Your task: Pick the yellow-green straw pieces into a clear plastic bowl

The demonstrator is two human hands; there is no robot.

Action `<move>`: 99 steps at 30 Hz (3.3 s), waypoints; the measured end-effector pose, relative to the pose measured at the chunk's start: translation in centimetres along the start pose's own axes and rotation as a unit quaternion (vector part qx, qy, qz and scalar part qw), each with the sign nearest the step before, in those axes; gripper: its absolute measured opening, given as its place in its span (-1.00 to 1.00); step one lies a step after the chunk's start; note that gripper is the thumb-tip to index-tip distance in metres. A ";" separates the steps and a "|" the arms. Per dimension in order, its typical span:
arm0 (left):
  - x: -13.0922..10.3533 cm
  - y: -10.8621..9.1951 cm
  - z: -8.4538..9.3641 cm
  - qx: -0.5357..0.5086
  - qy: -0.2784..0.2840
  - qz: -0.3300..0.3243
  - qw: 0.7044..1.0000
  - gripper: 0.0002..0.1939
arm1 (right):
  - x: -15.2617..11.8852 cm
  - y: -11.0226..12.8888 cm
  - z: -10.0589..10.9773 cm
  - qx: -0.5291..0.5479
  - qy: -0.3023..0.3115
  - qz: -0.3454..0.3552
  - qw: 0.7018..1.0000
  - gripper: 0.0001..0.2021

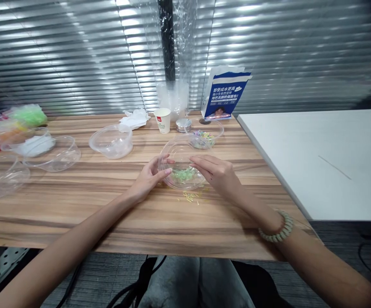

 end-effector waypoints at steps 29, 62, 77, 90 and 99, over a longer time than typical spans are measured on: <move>0.0 0.0 -0.1 -0.016 -0.001 0.007 1.000 -0.40 | -0.3 0.1 -1.1 0.002 0.054 -0.010 0.998 -0.78; 0.5 -0.9 9.1 -0.196 -0.247 0.024 0.949 -0.62 | -1.7 -6.7 0.1 0.034 0.171 -0.184 0.967 -0.87; 0.6 -0.2 7.8 -0.248 -0.190 0.078 0.947 -0.48 | -2.3 -3.9 -2.4 0.227 0.312 -0.230 0.893 -0.88; 0.6 0.3 5.4 -0.174 -0.151 0.105 0.967 -0.59 | -2.3 -1.1 -5.4 0.189 0.275 -0.135 0.933 -0.90; 0.7 0.4 5.5 -0.176 -0.154 0.108 0.966 -0.55 | -2.0 -3.4 -2.4 0.191 0.281 -0.203 0.918 -0.89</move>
Point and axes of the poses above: each hand's wrist, its own x-axis towards the middle knuckle, its own z-axis out of the back of the hand, y = z × x, the point moved 8 cm from there along x, towards the middle knuckle, and after that the axes turned 12 degrees about x, right-handed, at the moved point
